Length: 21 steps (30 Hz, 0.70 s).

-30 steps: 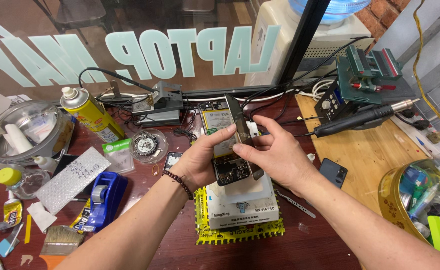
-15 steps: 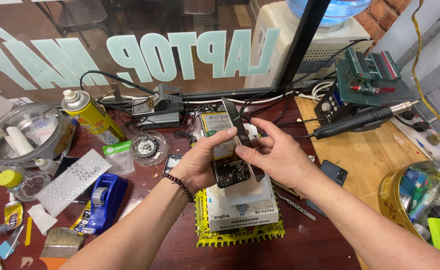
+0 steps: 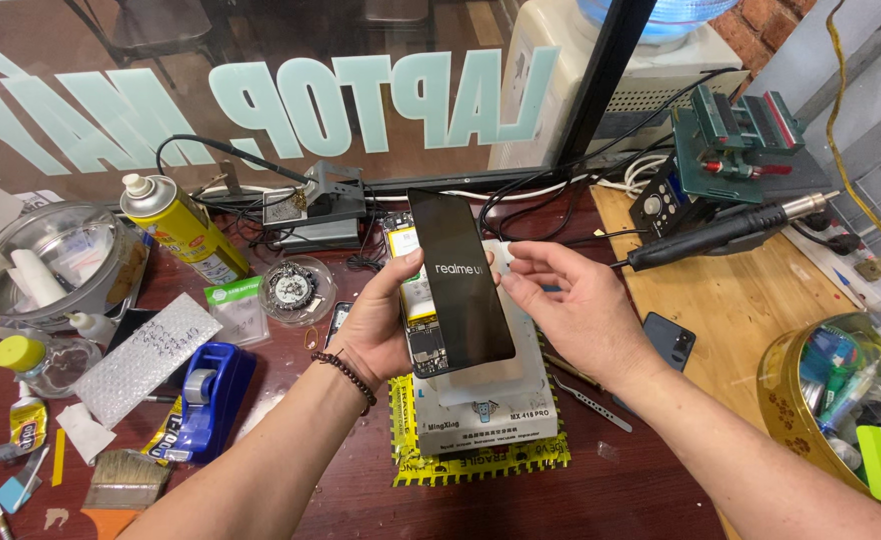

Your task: The person holds a replacement phone display assembly and aligns it over the phone frame with the exposed internals. They press the display into place, flip the phone over to check the fit, and repeatedly press along the edges to seat the new screen onto the body.

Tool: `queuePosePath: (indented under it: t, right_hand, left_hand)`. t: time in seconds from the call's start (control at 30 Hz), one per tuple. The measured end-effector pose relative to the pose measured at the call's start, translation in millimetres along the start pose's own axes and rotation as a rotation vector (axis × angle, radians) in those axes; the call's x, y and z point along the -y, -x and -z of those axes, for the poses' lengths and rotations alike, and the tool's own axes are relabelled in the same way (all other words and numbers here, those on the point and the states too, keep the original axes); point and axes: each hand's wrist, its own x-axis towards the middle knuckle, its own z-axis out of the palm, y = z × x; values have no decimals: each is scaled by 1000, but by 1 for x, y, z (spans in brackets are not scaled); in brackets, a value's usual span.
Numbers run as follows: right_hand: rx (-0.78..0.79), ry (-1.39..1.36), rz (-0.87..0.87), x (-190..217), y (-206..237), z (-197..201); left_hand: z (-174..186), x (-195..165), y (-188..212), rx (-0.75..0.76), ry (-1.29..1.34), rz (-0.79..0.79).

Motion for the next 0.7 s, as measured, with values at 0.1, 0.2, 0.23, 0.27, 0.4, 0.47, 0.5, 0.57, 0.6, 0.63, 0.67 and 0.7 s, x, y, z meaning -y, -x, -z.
queuePosePath:
  t: [0.1,0.2,0.23,0.27,0.4,0.47,0.5,0.57,0.6,0.63,0.67,0.7]
  right_hand:
    - [-8,8,1,4,2,-1]
    - [-7,74,105,6,0,-4]
    - [-3,79,87,6,0,-7]
    - [-1,83,68,5,0,-8]
    - [45,68,32,-1,2,-10]
    - [61,35,15,-4,2,-9]
    - [62,36,-14,-6,1,-9]
    - [65,36,-73,-9,0,-8]
    - [76,29,-84,-11,0,-8]
    - [86,22,-95,-13,0,-8]
    - [95,16,-106,-14,0,-8]
    - [100,7,-118,-16,0,-7]
  left_hand:
    - [2,1,0,2,23,30]
    - [3,3,-3,-76,20,23]
    - [3,4,-5,-84,13,20]
    - [4,4,-6,-93,7,18]
    - [8,6,-9,-136,15,29]
    - [11,8,-11,-138,23,35]
    - [12,9,-12,-139,27,39]
    - [14,12,-15,-184,49,53]
    - [14,13,-16,-205,60,60]
    - [15,14,-18,-203,66,69]
    - [16,15,-19,-201,72,78]
    - [16,16,-19,-200,78,88]
